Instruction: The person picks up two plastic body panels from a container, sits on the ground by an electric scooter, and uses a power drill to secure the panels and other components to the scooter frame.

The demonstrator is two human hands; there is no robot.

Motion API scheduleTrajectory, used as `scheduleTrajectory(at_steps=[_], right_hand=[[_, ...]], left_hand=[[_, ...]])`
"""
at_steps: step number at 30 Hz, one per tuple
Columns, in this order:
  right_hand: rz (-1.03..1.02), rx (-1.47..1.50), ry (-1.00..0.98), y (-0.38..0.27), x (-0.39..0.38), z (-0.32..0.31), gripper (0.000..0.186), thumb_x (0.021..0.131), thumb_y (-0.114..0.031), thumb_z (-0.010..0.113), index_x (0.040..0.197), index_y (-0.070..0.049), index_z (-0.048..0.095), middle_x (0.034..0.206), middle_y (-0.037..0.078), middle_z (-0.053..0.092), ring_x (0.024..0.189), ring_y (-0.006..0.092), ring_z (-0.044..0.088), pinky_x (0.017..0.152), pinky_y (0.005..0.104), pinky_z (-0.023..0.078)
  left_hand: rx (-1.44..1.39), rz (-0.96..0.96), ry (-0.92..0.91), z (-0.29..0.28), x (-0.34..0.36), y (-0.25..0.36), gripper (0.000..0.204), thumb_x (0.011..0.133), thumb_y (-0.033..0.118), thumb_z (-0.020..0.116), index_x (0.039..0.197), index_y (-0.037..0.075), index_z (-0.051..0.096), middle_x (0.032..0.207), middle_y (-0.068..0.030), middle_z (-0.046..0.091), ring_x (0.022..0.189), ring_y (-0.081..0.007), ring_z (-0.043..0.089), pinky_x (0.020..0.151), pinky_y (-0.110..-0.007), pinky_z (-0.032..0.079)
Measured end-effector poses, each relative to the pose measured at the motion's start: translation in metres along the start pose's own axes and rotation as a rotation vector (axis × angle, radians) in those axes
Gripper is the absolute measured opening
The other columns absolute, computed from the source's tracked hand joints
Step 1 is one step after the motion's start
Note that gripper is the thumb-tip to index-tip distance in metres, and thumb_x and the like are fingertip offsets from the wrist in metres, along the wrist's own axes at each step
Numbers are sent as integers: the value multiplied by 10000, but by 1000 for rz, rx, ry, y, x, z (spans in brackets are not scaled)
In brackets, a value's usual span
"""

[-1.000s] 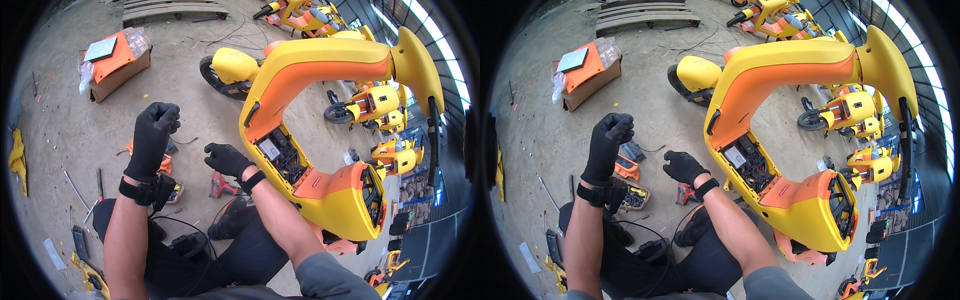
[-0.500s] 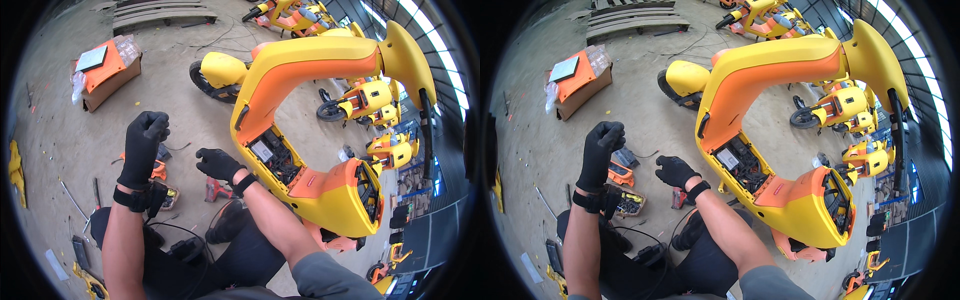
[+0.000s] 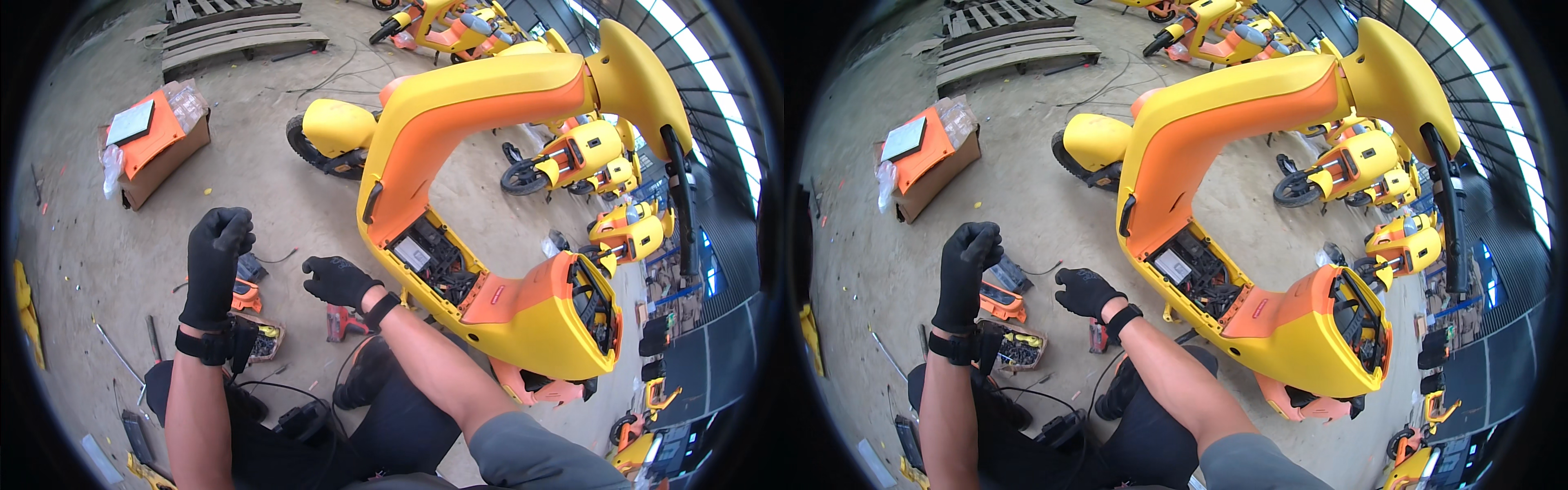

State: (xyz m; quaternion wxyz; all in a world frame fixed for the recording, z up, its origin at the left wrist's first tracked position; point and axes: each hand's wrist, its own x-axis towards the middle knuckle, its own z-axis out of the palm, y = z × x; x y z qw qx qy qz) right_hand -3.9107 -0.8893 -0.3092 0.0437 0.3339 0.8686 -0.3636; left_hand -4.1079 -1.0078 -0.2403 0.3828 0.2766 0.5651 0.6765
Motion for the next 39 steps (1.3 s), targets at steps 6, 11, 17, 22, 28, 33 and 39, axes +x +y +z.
scheduleTrajectory(at_steps=[6,11,17,22,28,33,39], right_hand=[[16,7,-13,-2,-1,-1,333,816,-223,602,1083,-24,582,810,168,669,801,313,656,733,413,511],[-5,-12,16,5,-3,2,334,808,-240,607,1065,-27,580,832,174,666,849,333,639,750,426,502],[-16,-50,25,1,0,3,340,806,-255,611,1060,-31,588,926,207,657,917,366,624,796,441,497],[-1,-40,14,3,0,3,348,810,-267,612,1068,-33,591,962,215,652,947,375,615,816,443,494],[-48,-72,25,4,0,4,347,849,-230,576,1128,-24,554,819,145,678,773,285,665,727,389,512],[22,-39,13,0,-1,1,361,804,-261,608,1085,-34,594,994,219,645,971,370,609,835,439,490],[-50,-132,39,4,-1,3,356,851,-259,590,1135,-47,561,886,169,667,882,332,636,781,417,494]], left_hand=[[-8,-7,-2,0,0,-1,216,908,233,611,970,27,631,844,-14,617,747,-101,587,741,-250,488],[-7,-5,-6,4,-1,-1,216,907,237,613,975,33,633,849,-10,618,738,-96,584,729,-245,486],[-20,-2,22,3,-3,3,204,906,217,611,970,25,637,840,-14,618,723,-95,579,702,-237,477],[-13,8,-6,0,0,-2,209,910,234,609,984,40,636,853,-4,621,731,-90,578,720,-239,481],[-19,22,-18,-1,0,-3,191,910,214,606,981,39,637,855,-8,623,727,-87,571,718,-239,475],[-22,10,-8,0,0,-3,178,910,205,602,982,46,638,863,-10,625,738,-89,577,726,-243,480],[-42,3,23,5,-3,3,164,909,156,596,966,5,630,843,-24,613,720,-97,560,696,-239,468]])
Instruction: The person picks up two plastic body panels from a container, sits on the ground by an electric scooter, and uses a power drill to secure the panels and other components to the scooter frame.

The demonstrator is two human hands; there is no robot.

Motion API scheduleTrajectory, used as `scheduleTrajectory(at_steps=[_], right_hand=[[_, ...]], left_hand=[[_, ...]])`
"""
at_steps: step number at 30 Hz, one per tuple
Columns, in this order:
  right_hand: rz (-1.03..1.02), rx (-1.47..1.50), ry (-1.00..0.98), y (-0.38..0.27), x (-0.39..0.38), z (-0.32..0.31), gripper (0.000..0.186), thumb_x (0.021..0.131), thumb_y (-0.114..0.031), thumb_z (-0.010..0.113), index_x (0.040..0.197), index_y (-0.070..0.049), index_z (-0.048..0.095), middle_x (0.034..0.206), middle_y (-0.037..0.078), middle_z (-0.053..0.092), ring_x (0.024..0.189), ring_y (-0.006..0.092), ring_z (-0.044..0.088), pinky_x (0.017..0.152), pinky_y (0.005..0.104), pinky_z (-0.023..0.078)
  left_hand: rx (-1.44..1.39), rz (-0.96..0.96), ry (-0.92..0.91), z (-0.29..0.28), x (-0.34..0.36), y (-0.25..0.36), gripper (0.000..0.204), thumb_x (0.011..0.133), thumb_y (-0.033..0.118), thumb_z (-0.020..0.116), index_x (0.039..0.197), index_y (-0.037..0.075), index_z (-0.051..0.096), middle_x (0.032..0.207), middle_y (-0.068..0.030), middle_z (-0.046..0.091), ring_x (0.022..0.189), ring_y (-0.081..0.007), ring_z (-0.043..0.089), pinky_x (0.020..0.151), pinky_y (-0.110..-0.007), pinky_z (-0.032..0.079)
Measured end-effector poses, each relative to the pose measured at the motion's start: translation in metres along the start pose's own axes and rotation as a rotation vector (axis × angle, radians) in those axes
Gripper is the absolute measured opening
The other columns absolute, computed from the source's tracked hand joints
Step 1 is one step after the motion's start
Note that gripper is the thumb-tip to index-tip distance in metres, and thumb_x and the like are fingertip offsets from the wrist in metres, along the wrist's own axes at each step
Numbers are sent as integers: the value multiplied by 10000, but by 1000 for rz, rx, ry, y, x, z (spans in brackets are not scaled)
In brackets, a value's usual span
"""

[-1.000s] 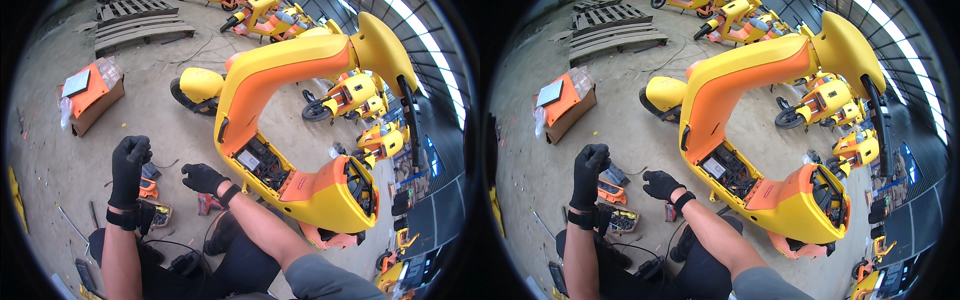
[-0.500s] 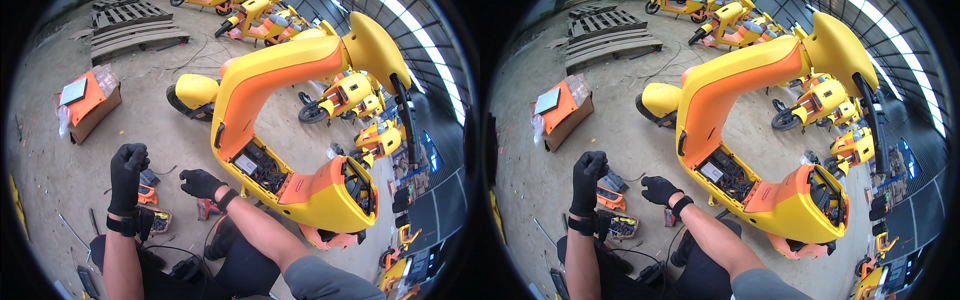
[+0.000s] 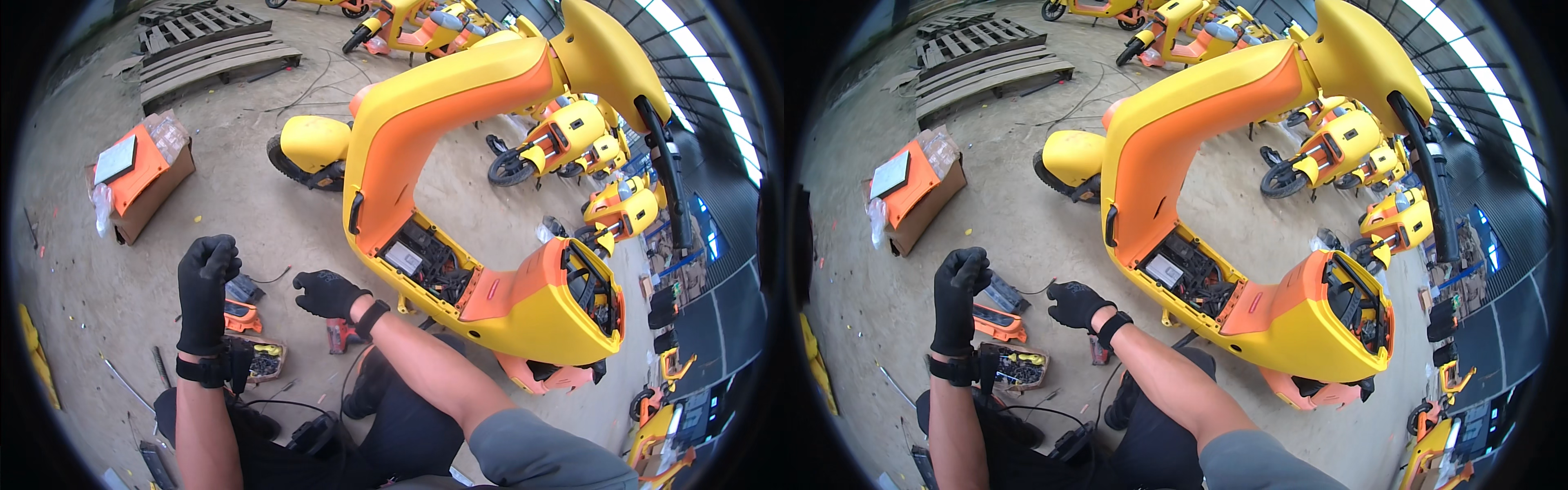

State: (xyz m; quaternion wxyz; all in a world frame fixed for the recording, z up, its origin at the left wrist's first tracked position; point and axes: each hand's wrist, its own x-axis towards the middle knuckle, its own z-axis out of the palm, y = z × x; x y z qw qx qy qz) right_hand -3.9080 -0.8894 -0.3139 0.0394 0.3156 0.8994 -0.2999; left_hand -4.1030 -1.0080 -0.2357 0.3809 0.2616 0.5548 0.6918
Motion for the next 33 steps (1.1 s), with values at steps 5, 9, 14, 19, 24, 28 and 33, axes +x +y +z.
scheduleTrajectory(at_steps=[5,9,14,19,24,28,33], right_hand=[[-24,-28,26,-1,0,0,357,852,-260,581,1138,-48,571,932,196,661,929,359,625,817,432,488],[18,3,7,-6,-2,-5,359,808,-252,591,1088,-28,605,1043,210,646,1016,347,607,880,428,480],[6,15,15,-6,-2,-5,347,798,-232,581,1073,-23,605,1025,212,648,1003,349,610,865,429,484],[-21,8,41,-4,0,-3,331,795,-233,580,1046,-19,606,1007,218,644,987,357,610,858,435,484],[-37,14,66,-5,0,-3,315,793,-232,584,1025,-20,608,985,220,644,969,363,611,847,444,484],[-15,16,48,-6,-2,-3,297,788,-227,591,1003,-24,609,978,216,647,970,364,614,844,445,486],[9,-23,11,-13,2,-9,373,805,-258,615,1099,-30,597,1018,209,639,1002,365,602,874,428,476]], left_hand=[[-8,-7,-10,0,1,-1,166,911,155,593,971,4,628,849,-28,613,725,-95,558,701,-240,471],[14,4,-49,-6,4,-6,186,923,210,606,991,40,642,876,-16,630,759,-95,590,742,-245,491],[30,-1,-54,-6,3,-5,191,926,213,606,992,37,638,876,-19,630,763,-99,593,741,-248,493],[23,-5,-55,-8,5,-6,191,930,210,602,998,34,634,874,-21,630,757,-103,594,735,-251,495],[11,1,-80,-9,5,-7,178,930,205,603,989,39,629,871,-16,623,771,-102,596,737,-254,498],[9,-2,-47,-4,2,-4,199,932,192,595,1003,11,632,872,-27,621,771,-105,586,739,-253,493],[39,-10,-78,-5,0,0,160,921,198,610,989,55,627,892,-7,620,801,-102,599,776,-269,500]])
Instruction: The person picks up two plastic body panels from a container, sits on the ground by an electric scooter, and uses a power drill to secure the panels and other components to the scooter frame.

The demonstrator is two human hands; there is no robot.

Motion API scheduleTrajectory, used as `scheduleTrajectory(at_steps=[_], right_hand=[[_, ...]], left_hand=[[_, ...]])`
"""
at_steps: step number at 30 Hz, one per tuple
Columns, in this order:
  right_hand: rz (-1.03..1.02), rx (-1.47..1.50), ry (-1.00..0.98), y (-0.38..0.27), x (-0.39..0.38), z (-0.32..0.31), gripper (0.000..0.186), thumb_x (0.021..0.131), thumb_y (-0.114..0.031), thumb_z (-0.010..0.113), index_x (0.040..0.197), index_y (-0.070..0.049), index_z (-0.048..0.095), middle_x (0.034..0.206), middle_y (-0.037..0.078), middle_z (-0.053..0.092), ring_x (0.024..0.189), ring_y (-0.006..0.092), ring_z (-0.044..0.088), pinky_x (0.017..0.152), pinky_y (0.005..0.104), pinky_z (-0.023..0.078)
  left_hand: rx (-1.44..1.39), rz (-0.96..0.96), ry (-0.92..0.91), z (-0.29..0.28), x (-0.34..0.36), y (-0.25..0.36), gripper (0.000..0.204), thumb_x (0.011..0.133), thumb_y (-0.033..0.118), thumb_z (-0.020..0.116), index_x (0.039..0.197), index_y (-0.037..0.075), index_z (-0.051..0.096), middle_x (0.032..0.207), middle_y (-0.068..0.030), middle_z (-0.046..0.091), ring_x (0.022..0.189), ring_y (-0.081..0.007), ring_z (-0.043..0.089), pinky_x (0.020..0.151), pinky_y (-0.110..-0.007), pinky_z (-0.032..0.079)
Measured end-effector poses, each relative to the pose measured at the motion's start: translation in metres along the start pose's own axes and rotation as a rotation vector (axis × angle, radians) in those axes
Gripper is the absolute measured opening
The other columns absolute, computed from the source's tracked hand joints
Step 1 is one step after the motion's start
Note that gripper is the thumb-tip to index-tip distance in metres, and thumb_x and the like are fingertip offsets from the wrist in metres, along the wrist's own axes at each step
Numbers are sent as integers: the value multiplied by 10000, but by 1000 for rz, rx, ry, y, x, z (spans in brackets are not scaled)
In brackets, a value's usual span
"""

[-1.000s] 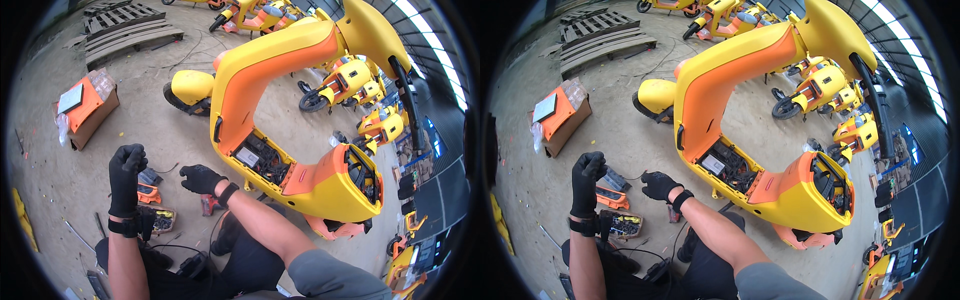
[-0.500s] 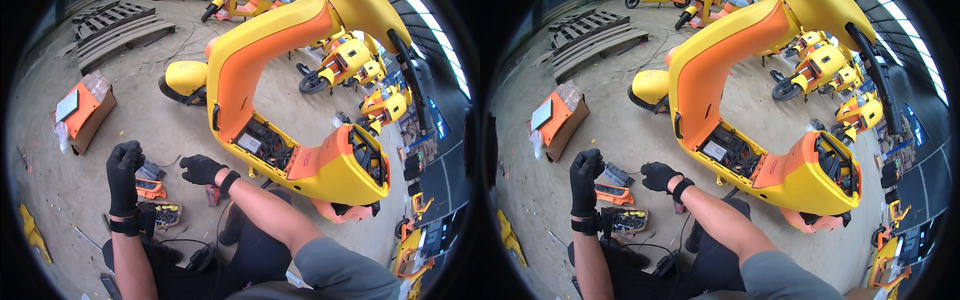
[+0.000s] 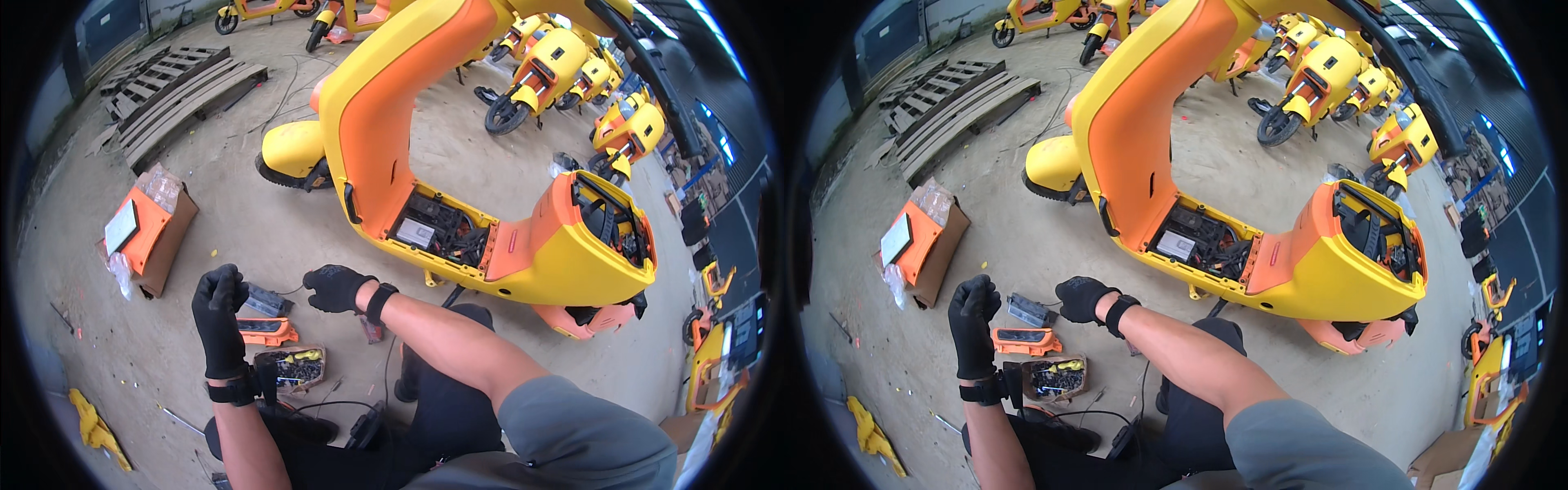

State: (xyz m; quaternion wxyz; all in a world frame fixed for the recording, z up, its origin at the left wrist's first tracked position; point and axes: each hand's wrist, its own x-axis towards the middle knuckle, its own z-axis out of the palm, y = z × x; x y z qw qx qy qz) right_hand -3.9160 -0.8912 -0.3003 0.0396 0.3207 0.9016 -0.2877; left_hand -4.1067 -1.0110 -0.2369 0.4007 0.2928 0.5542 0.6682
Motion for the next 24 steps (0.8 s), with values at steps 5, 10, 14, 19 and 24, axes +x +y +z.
scheduleTrajectory(at_steps=[5,10,14,19,24], right_hand=[[-7,21,46,-17,-2,-9,328,800,-253,601,1036,-26,595,993,216,634,981,375,601,828,456,478],[74,5,82,9,-20,4,352,801,-301,601,1035,-38,616,1036,211,638,1021,374,591,878,449,466],[182,8,119,37,-50,-12,376,805,-329,603,1038,-35,618,1016,214,637,999,373,593,856,452,462],[223,-14,273,108,-82,-9,290,785,-280,552,794,-15,670,842,219,657,836,377,642,763,462,497],[143,31,304,125,-84,-36,163,800,-198,554,731,-82,646,710,109,646,701,237,669,591,373,519]], left_hand=[[-44,-5,10,1,0,-4,183,916,189,620,979,18,638,852,-33,634,762,-118,610,736,-264,517],[-63,-39,-49,-5,1,-9,184,904,214,636,992,52,630,859,-19,632,780,-119,612,738,-267,512],[-46,-52,-70,0,-1,-6,178,902,208,637,994,56,639,866,-24,642,773,-121,618,728,-261,512],[-56,-69,-105,5,-3,-15,165,894,199,642,986,62,643,871,-36,654,774,-135,630,719,-274,526],[-48,-45,-98,0,-11,-8,156,888,182,646,987,62,643,872,-39,654,766,-139,634,716,-275,530]])
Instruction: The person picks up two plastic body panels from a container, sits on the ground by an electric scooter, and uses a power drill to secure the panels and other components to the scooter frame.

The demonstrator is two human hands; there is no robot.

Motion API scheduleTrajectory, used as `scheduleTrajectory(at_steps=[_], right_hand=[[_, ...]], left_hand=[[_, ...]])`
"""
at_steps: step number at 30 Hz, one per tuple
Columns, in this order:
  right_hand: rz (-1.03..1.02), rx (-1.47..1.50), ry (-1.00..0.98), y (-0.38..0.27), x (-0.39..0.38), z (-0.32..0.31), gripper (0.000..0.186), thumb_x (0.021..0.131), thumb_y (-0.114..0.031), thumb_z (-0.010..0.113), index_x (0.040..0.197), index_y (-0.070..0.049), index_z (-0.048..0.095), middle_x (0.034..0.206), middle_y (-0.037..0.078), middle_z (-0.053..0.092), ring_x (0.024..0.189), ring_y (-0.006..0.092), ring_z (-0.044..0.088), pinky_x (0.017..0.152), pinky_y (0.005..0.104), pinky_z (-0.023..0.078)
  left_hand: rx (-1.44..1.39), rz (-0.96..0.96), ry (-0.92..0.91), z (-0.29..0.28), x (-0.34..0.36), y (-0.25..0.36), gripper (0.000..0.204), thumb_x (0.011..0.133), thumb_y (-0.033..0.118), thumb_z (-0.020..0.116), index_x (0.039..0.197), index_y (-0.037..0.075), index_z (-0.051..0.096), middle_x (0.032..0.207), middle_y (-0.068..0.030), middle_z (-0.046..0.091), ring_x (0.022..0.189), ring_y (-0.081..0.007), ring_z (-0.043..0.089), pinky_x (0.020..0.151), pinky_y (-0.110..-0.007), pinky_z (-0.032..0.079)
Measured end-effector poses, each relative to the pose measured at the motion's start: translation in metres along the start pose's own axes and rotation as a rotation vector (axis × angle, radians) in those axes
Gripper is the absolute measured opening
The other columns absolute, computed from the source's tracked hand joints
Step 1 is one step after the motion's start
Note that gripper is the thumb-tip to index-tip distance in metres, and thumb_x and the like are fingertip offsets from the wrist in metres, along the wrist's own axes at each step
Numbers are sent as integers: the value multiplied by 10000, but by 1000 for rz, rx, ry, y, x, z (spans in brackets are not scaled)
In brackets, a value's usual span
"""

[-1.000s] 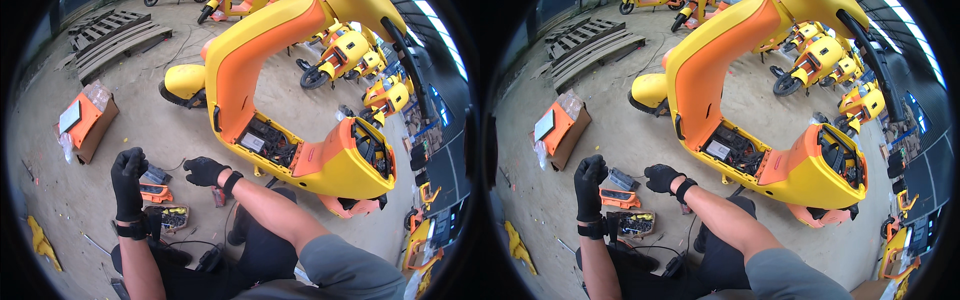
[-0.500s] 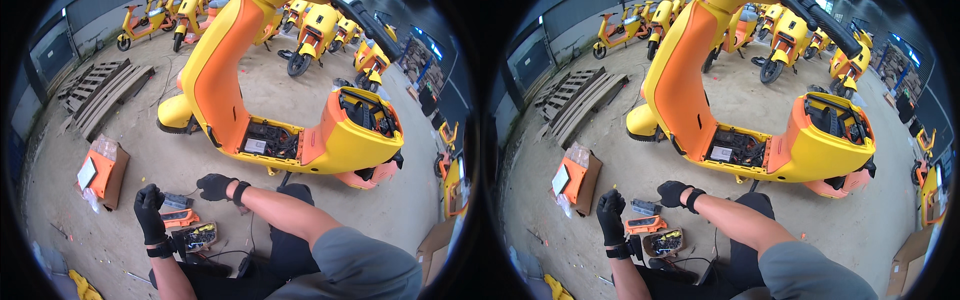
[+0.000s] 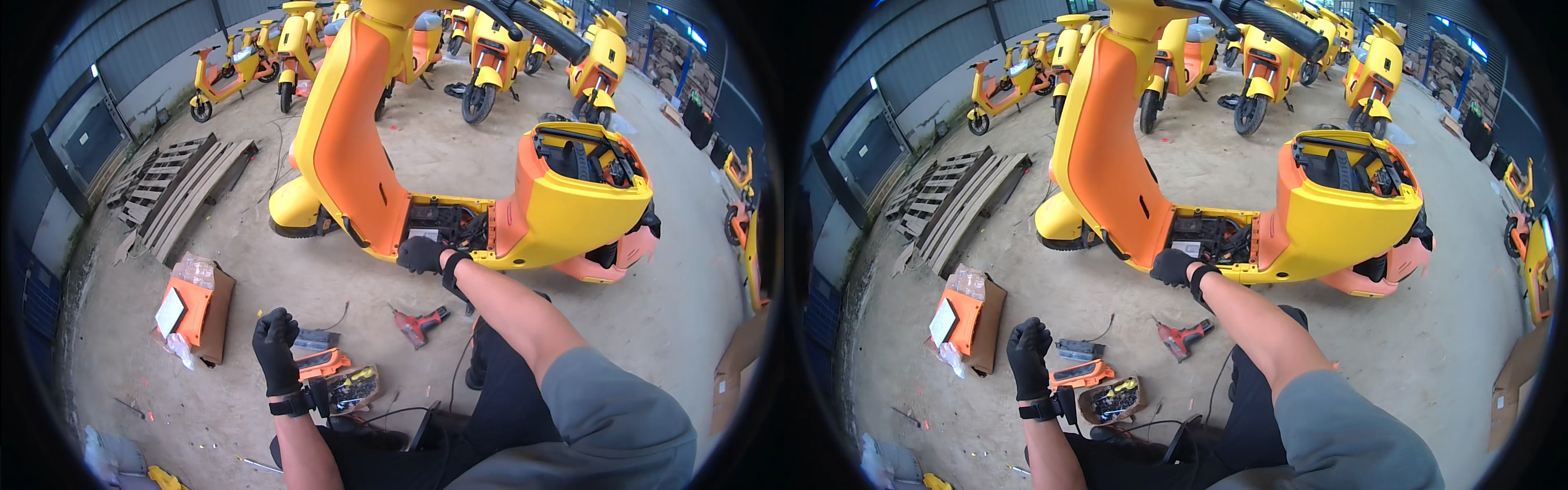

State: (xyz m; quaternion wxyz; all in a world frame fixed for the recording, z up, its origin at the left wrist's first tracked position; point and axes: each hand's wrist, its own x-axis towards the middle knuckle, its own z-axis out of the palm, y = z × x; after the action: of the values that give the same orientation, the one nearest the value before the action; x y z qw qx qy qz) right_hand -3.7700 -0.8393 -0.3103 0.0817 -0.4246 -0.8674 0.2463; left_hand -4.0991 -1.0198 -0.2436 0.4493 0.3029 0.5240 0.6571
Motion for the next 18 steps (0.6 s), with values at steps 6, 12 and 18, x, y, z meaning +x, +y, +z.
scheduleTrajectory(at_steps=[6,12,18], right_hand=[[47,860,90,41,27,-30,115,842,-128,567,744,-89,615,663,52,601,594,179,628,528,325,505],[185,1122,357,2,31,-76,224,873,-220,582,749,-35,579,628,57,583,546,133,564,496,281,475],[136,1307,660,15,22,-134,201,868,-198,577,733,-49,562,614,34,557,509,119,527,490,271,458]], left_hand=[[94,-11,3,7,5,3,170,901,201,630,991,57,642,887,-37,654,773,-146,635,717,-287,538],[228,185,-76,58,14,64,197,918,228,609,1009,55,626,920,-40,649,806,-147,626,748,-286,515],[404,370,-162,179,34,129,255,925,272,613,1045,47,610,981,-58,655,860,-177,633,782,-298,495]])
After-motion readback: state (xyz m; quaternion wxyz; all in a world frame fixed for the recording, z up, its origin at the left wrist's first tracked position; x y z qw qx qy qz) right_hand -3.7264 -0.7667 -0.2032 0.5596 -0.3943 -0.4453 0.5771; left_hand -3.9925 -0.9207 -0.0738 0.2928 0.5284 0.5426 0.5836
